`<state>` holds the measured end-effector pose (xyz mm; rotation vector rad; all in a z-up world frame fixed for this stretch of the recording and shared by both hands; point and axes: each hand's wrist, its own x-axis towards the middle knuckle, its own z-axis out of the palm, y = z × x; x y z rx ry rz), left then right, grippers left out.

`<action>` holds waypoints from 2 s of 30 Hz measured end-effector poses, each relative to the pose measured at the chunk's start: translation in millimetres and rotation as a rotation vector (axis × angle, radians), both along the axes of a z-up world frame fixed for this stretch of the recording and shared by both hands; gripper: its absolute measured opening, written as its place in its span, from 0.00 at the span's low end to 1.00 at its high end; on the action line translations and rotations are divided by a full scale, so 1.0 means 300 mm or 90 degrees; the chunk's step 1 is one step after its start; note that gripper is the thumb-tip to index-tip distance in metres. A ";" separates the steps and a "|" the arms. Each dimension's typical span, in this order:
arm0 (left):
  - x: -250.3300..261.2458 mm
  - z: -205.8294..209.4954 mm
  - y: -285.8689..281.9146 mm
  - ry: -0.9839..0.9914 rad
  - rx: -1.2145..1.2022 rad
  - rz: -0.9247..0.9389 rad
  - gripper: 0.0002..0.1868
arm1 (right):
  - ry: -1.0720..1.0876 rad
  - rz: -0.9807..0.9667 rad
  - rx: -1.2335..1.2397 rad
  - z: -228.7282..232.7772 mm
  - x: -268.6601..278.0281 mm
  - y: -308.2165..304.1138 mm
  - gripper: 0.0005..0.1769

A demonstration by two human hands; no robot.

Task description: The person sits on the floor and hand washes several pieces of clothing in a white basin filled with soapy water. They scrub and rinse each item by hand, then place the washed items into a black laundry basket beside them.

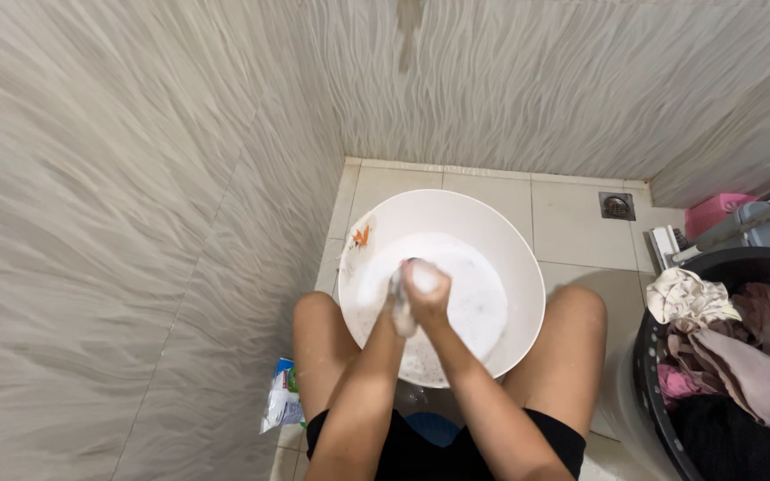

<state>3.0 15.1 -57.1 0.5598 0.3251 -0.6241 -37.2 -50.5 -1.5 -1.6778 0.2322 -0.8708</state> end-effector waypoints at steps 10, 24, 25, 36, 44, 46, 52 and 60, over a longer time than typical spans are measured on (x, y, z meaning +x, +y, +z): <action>-0.048 0.205 -0.071 -0.040 0.103 -0.059 0.14 | -0.010 0.025 -0.070 0.123 -0.015 -0.076 0.10; -0.151 0.314 -0.013 -0.188 0.164 -0.187 0.12 | -0.031 0.000 -0.213 0.325 -0.047 -0.109 0.05; -0.164 0.326 -0.017 -0.220 0.182 -0.194 0.12 | -0.009 -0.036 -0.216 0.322 -0.035 -0.160 0.06; -0.030 0.445 0.061 -0.823 0.621 -0.246 0.11 | 0.465 0.437 0.030 0.357 -0.035 -0.280 0.27; -0.045 0.500 0.303 -0.373 0.314 -0.242 0.17 | 0.320 0.700 0.285 0.316 -0.189 -0.632 0.06; -0.070 0.465 0.264 -0.129 0.134 -0.172 0.16 | 0.106 0.735 0.464 0.280 -0.214 -0.551 0.06; -0.113 0.326 -0.074 0.043 0.090 -0.081 0.15 | -0.142 0.056 -0.553 0.127 -0.155 -0.062 0.04; -0.292 0.444 -0.022 -0.196 0.157 -0.253 0.12 | 0.220 -0.114 -0.271 0.140 0.059 -0.445 0.12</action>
